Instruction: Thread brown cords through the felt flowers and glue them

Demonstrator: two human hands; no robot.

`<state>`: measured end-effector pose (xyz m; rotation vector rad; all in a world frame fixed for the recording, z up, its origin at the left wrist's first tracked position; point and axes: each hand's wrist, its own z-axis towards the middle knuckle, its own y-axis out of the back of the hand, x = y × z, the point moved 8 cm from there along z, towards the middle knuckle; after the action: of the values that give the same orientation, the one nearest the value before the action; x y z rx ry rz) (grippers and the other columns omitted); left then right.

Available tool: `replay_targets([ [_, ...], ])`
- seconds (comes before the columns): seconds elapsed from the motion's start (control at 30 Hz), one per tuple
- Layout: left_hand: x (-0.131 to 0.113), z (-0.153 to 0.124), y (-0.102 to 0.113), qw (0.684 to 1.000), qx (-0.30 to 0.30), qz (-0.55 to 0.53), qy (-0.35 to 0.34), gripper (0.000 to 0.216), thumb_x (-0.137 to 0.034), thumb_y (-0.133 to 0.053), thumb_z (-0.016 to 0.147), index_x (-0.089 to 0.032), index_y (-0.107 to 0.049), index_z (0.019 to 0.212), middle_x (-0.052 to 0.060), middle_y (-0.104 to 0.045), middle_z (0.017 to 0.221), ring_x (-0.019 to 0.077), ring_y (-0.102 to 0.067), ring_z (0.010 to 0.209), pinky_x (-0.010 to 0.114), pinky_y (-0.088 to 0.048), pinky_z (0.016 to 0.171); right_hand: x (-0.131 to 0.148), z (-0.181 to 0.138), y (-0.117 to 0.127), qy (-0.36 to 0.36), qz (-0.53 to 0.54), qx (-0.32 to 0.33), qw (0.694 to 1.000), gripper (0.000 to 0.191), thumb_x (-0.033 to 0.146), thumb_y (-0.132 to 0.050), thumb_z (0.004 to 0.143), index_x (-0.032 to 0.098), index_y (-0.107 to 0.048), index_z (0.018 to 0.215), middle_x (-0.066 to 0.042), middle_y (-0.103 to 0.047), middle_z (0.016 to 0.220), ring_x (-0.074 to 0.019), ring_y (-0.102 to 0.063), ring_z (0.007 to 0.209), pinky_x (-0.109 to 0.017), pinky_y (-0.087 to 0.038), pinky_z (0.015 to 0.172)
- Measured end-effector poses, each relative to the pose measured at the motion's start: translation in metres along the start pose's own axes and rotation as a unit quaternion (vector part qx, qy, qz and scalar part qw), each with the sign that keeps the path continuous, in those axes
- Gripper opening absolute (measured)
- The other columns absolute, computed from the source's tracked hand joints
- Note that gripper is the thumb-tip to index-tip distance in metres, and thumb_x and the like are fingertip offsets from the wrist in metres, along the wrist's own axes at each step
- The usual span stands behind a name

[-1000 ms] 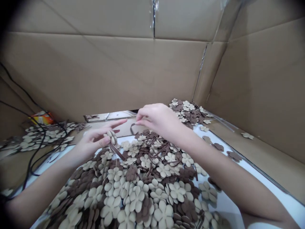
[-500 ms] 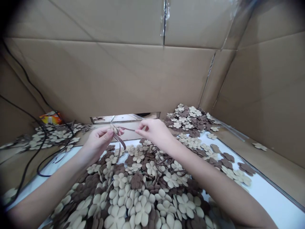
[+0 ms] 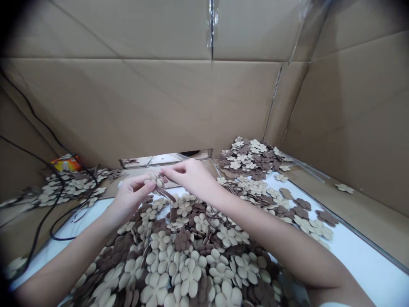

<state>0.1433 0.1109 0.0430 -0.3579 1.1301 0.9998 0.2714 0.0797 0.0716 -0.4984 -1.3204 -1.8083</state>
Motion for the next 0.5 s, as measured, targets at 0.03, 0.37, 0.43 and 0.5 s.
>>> replay_targets([
  [0.03,-0.005,0.000,-0.002,0.999,0.008,0.031,-0.015,0.021,-0.037,-0.061,0.083,-0.019,-0.069,0.075,0.006,-0.070,0.096,0.0234,-0.060,0.100,0.032,-0.045,0.089,-0.002,0.001,-0.002,-0.006,0.019,0.013,1.000,0.048,0.057,-0.048,0.083,0.015,-0.068,0.070,0.004,-0.038,0.052,-0.0083,-0.029,0.050,-0.024,-0.020,0.048],
  [0.37,-0.013,0.001,-0.014,0.983,0.056,0.170,-0.032,0.023,-0.036,-0.056,0.086,-0.019,-0.071,0.082,0.008,-0.062,0.123,0.0247,-0.053,0.116,0.035,-0.037,0.101,-0.009,0.001,-0.003,-0.027,0.013,0.013,0.999,0.036,0.044,-0.055,0.078,0.014,-0.070,0.068,0.004,-0.037,0.051,-0.0078,-0.027,0.051,-0.023,-0.021,0.049],
  [0.43,-0.008,0.001,-0.012,0.984,0.069,0.163,0.000,0.023,-0.038,-0.058,0.085,-0.020,-0.071,0.083,0.006,-0.062,0.125,0.0255,-0.051,0.118,0.036,-0.034,0.104,-0.010,0.003,0.006,-0.027,0.008,-0.010,1.000,0.035,0.043,-0.055,0.079,0.014,-0.074,0.075,0.004,-0.039,0.051,-0.0078,-0.027,0.050,-0.024,-0.020,0.049],
  [0.5,-0.004,0.001,-0.007,0.988,0.073,0.135,0.025,0.023,-0.039,-0.058,0.084,-0.020,-0.071,0.081,0.005,-0.061,0.126,0.0266,-0.051,0.120,0.037,-0.034,0.103,-0.011,0.007,0.015,-0.020,0.018,-0.028,0.999,0.036,0.044,-0.054,0.080,0.015,-0.075,0.082,0.004,-0.041,0.052,-0.0080,-0.026,0.051,-0.024,-0.019,0.050],
])
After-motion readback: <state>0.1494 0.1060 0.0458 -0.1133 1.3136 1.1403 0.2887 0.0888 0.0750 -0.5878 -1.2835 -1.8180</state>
